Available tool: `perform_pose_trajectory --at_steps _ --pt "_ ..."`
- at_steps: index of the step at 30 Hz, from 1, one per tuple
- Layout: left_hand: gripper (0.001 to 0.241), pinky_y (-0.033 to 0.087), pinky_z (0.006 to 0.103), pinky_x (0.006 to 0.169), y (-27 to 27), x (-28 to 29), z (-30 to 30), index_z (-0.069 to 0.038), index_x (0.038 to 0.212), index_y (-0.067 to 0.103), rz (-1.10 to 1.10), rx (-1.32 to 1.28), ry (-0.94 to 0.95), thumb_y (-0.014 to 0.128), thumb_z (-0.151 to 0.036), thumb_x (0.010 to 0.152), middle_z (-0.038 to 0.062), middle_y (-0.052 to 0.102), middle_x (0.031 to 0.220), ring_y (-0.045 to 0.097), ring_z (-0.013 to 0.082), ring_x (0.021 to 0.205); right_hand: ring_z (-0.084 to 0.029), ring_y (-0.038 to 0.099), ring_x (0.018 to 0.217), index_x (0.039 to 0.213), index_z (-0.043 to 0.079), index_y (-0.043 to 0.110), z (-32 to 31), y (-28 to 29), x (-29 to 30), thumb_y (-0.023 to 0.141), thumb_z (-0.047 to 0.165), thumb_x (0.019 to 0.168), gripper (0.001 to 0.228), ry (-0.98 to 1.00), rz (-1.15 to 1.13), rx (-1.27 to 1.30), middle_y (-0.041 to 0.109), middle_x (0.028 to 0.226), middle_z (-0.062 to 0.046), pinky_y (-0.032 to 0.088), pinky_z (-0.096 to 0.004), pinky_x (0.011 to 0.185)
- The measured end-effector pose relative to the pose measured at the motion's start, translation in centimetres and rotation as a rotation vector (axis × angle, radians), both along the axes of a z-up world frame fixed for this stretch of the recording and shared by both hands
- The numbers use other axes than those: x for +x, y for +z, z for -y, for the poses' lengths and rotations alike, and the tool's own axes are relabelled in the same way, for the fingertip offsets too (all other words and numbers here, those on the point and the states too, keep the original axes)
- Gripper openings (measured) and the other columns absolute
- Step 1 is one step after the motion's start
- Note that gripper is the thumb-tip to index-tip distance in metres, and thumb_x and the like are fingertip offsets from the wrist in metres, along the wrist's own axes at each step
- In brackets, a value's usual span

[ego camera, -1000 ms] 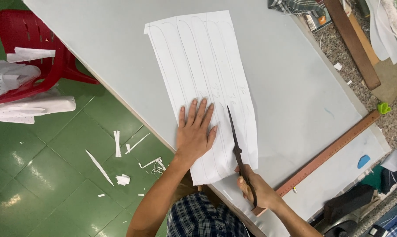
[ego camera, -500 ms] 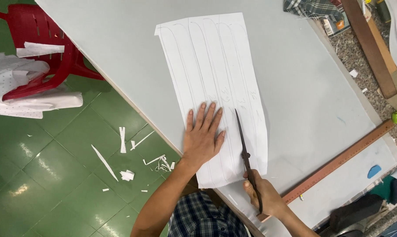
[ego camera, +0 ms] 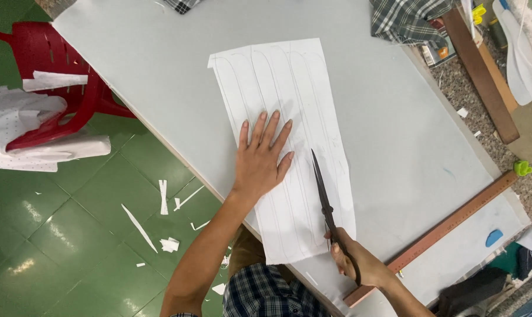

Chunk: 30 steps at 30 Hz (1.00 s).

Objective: The person uses scissors to cut a large sheet of white paper along pre-drawn lines on a table. They cut the paper into several long strips, occasionally adjusting the paper's position and moving cut pieces aside.

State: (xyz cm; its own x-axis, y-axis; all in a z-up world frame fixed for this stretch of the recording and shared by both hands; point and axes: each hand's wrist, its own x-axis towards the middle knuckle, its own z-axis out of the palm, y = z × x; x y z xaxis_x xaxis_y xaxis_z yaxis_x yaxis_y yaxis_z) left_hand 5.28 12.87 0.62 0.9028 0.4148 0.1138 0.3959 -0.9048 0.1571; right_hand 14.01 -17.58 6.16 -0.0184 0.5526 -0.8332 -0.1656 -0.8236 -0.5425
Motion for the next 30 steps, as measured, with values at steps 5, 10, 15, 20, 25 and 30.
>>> perform_pose_trajectory --at_steps 5,10,15,20,25,30 --pt "0.063 0.004 0.0551 0.128 -0.8 0.6 -1.4 -0.028 0.164 0.026 -0.157 -0.099 -0.026 0.018 -0.055 0.108 0.005 0.017 0.173 0.011 0.0303 0.159 -0.016 0.053 0.061 0.122 0.013 0.049 -3.8 0.1 0.6 0.036 0.065 0.09 0.062 0.044 0.112 -0.046 0.044 0.082 0.0 0.052 -0.03 0.06" --pt "0.063 0.004 0.0555 0.128 -1.0 0.5 -1.3 -0.028 0.164 0.028 -0.146 -0.114 -0.027 0.021 -0.055 0.108 0.005 0.018 0.173 0.011 0.0299 0.16 -0.015 0.053 0.058 0.124 0.015 0.049 -4.5 -0.2 0.7 0.038 0.061 0.093 0.057 0.038 0.138 -0.053 0.049 0.08 0.002 0.051 -0.029 0.059" --pt "0.064 0.0 0.0559 0.128 -1.2 0.6 -1.4 -0.029 0.165 0.022 -0.203 -0.129 -0.026 0.015 -0.057 0.107 0.004 0.011 0.174 0.005 0.0293 0.16 -0.014 0.045 0.051 0.12 0.014 0.049 -4.6 -0.6 0.5 0.038 0.053 0.1 0.045 0.096 0.232 -0.014 0.045 0.063 -0.001 0.041 -0.031 0.052" --pt "0.063 0.003 0.0553 0.129 -0.8 0.6 -1.4 -0.028 0.165 0.029 -0.157 -0.105 -0.014 0.02 -0.056 0.108 0.005 0.018 0.173 0.011 0.0295 0.16 -0.015 0.044 0.051 0.116 0.014 0.05 -4.2 -0.9 0.6 0.035 0.056 0.099 0.048 0.1 0.264 0.02 0.045 0.063 0.0 0.041 -0.031 0.053" --pt "0.063 0.0 0.0547 0.129 -0.8 0.7 -1.4 -0.029 0.164 0.033 -0.141 -0.07 -0.011 0.022 -0.056 0.109 0.004 0.02 0.173 0.01 0.0295 0.16 -0.015 0.045 0.047 0.116 0.013 0.054 -4.6 -0.2 0.7 0.032 0.061 0.096 0.057 0.099 0.289 0.013 0.045 0.058 0.0 0.04 -0.032 0.052" --pt "0.064 0.002 0.0562 0.129 -1.0 0.7 -1.4 -0.028 0.165 0.027 -0.172 -0.146 -0.017 0.02 -0.056 0.108 0.005 0.015 0.174 0.007 0.0297 0.16 -0.014 0.047 0.049 0.103 0.01 0.055 -4.3 -0.8 0.6 0.039 0.054 0.099 0.048 0.07 0.365 0.096 0.053 0.063 0.0 0.041 -0.031 0.051"
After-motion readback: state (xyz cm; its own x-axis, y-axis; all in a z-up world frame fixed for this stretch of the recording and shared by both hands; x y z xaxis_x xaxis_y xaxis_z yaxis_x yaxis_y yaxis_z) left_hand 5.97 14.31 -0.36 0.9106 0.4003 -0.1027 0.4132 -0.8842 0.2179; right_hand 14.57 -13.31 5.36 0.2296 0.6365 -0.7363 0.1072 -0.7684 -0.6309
